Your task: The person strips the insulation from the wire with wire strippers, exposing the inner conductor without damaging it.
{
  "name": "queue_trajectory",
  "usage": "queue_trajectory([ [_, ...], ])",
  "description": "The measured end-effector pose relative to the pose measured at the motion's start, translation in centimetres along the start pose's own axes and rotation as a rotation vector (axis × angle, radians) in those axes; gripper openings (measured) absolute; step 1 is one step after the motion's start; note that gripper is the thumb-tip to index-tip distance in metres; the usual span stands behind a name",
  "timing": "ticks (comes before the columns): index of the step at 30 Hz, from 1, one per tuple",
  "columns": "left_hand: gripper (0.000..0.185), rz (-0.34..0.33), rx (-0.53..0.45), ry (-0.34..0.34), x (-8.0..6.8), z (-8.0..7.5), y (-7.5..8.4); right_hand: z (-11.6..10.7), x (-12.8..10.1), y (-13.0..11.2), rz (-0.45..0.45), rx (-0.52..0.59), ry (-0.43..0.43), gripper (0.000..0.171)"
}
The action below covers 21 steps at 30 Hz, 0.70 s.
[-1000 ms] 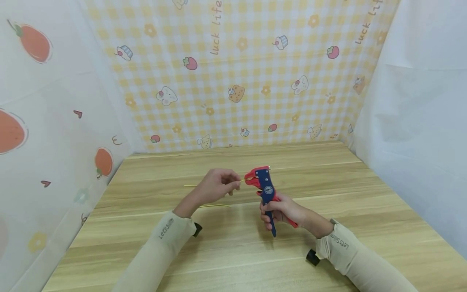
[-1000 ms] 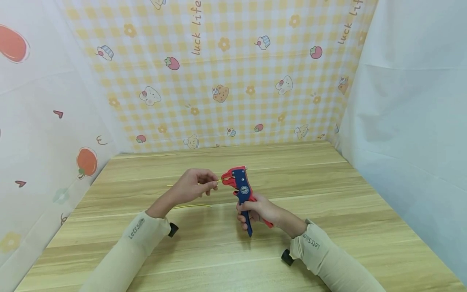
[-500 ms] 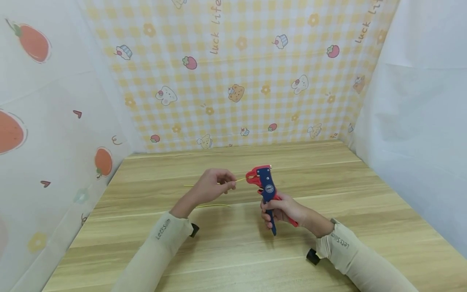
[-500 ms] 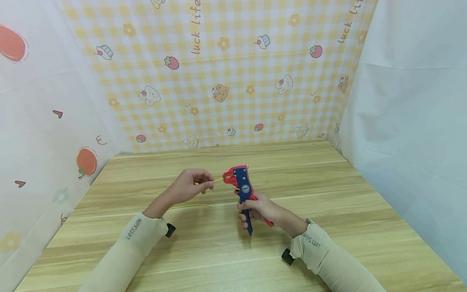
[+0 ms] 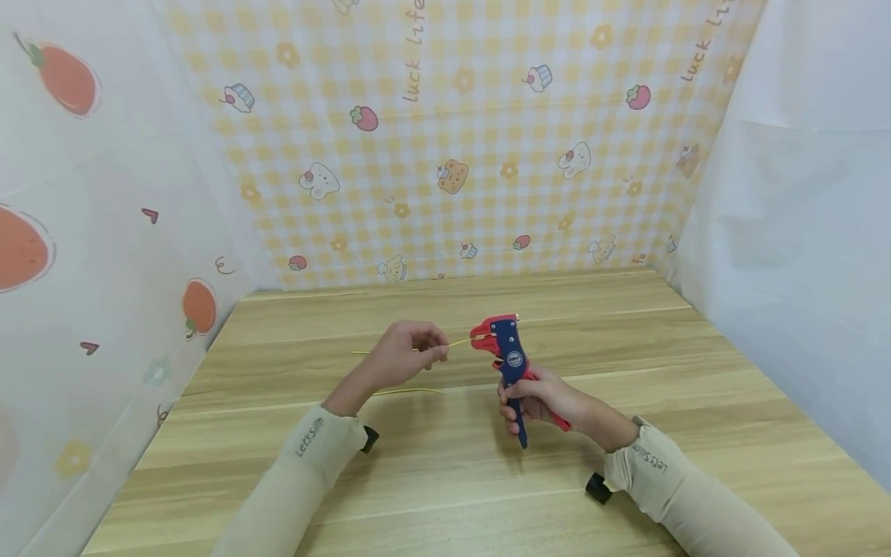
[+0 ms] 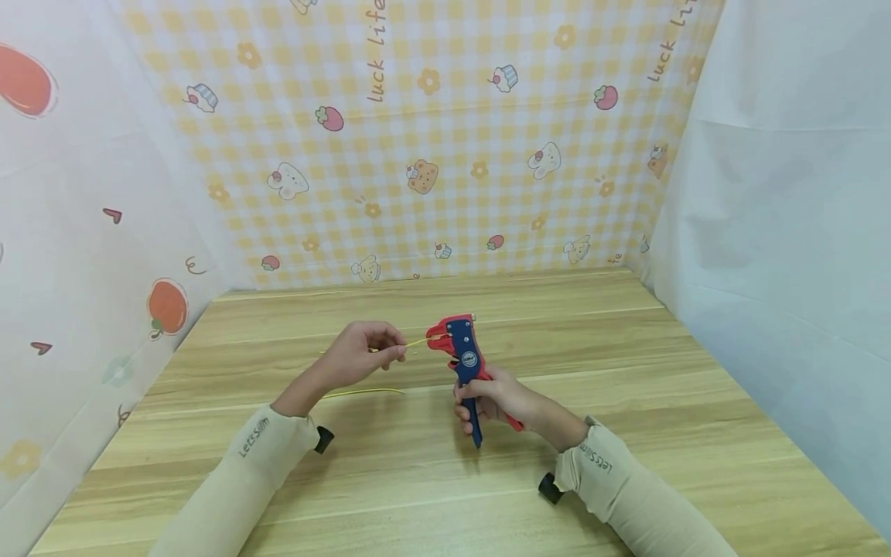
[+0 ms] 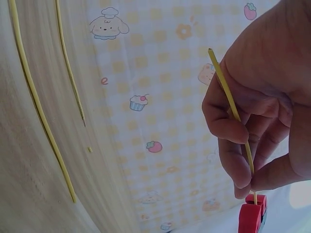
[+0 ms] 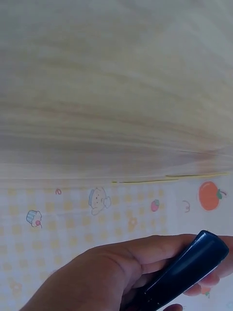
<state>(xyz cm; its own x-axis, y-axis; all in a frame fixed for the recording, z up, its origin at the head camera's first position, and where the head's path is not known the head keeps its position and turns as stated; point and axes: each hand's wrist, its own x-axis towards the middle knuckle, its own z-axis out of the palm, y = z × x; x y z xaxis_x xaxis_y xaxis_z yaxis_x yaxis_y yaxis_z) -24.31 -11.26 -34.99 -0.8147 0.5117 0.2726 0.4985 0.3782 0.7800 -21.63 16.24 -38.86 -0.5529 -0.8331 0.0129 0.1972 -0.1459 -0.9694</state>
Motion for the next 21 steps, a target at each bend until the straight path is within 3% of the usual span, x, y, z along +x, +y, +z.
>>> queue_trajectory([
  [21, 0.005, 0.003, 0.010, 0.011, 0.10, 0.40, 0.37, 0.00, -0.14, 0.10, -0.038, -0.019, 0.012, 0.010],
])
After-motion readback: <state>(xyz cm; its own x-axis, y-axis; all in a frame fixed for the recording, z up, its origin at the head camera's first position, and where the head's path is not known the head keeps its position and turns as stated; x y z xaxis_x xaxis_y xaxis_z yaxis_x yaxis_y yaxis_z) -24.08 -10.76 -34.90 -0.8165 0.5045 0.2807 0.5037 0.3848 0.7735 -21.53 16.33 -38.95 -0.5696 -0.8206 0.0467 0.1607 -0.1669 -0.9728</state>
